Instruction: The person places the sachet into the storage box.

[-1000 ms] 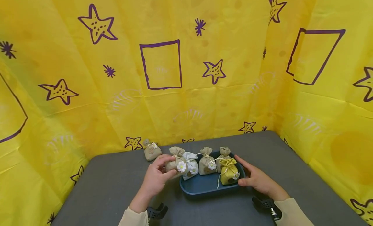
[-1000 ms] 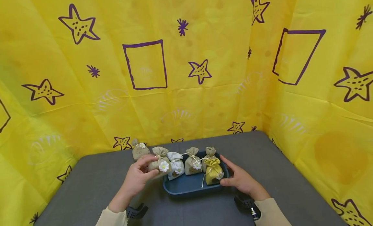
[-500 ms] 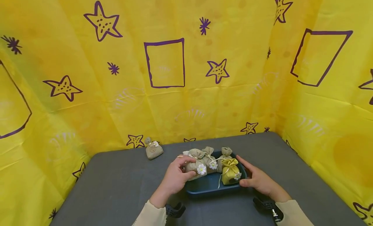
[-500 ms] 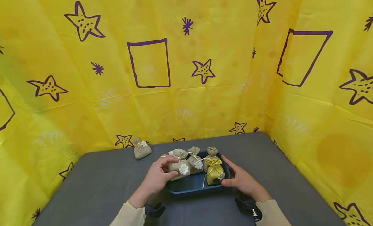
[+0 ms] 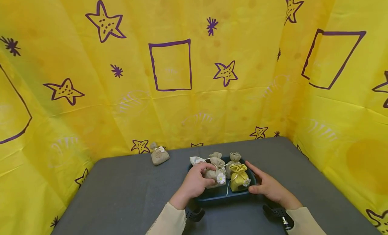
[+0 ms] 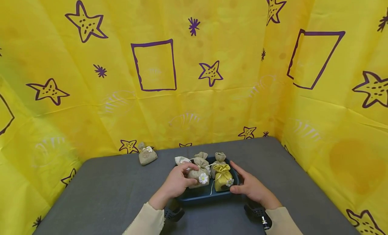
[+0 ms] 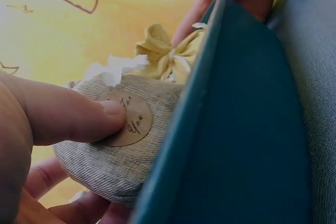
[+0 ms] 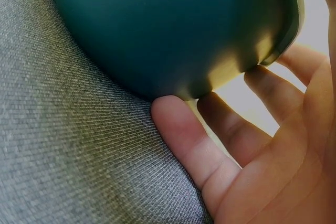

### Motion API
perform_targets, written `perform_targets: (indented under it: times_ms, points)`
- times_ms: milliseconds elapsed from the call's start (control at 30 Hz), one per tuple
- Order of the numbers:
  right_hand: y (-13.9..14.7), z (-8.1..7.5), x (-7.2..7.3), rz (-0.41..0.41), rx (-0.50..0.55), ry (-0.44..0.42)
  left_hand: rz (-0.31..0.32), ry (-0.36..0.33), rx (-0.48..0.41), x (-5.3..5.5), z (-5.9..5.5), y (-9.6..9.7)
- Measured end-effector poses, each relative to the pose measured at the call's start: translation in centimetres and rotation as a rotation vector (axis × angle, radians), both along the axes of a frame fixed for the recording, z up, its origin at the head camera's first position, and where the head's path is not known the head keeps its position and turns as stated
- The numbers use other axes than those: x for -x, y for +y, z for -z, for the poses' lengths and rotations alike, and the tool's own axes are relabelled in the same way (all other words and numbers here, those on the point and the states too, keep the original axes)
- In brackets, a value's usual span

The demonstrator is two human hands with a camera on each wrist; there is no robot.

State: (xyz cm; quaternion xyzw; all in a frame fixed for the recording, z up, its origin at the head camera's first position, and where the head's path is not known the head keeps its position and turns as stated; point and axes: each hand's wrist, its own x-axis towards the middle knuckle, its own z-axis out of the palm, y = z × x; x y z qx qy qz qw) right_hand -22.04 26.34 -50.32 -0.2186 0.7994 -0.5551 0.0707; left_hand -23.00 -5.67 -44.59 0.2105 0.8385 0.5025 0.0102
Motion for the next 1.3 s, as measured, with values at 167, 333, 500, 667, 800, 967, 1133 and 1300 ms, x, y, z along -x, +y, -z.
perform_targets:
  times_ms: [167, 333, 500, 667, 800, 967, 1133, 1300]
  points:
    - [0.0, -0.1, 0.0, 0.001, -0.003, -0.010, 0.021, 0.032, 0.050, 0.4, 0.2, 0.8]
    - [0.0, -0.1, 0.0, 0.002, -0.018, -0.010, 0.028, 0.050, 0.095, 0.9, 0.4, 1.3]
    - [0.0, -0.1, -0.1, 0.003, -0.014, -0.008, 0.042, 0.055, 0.149, 1.3, 0.7, 1.6]
    - [0.0, -0.2, 0.0, 0.011, -0.021, -0.008, 0.065, 0.043, 0.197, 1.3, 0.8, 1.7]
    - [0.0, -0.1, 0.0, 0.014, -0.014, -0.008, 0.095, 0.019, 0.231, 1.2, 0.8, 1.7]
    - [0.0, 0.0, 0.0, 0.007, -0.004, -0.016, 0.116, -0.019, 0.245, 1.2, 0.7, 1.6]
    - [-0.1, 0.0, -0.1, 0.010, -0.002, -0.016, 0.119, -0.008, 0.277, 1.3, 0.8, 1.7]
    - [0.0, 0.0, -0.1, 0.008, -0.003, -0.010, 0.129, -0.015, 0.290, 1.3, 0.8, 1.7]
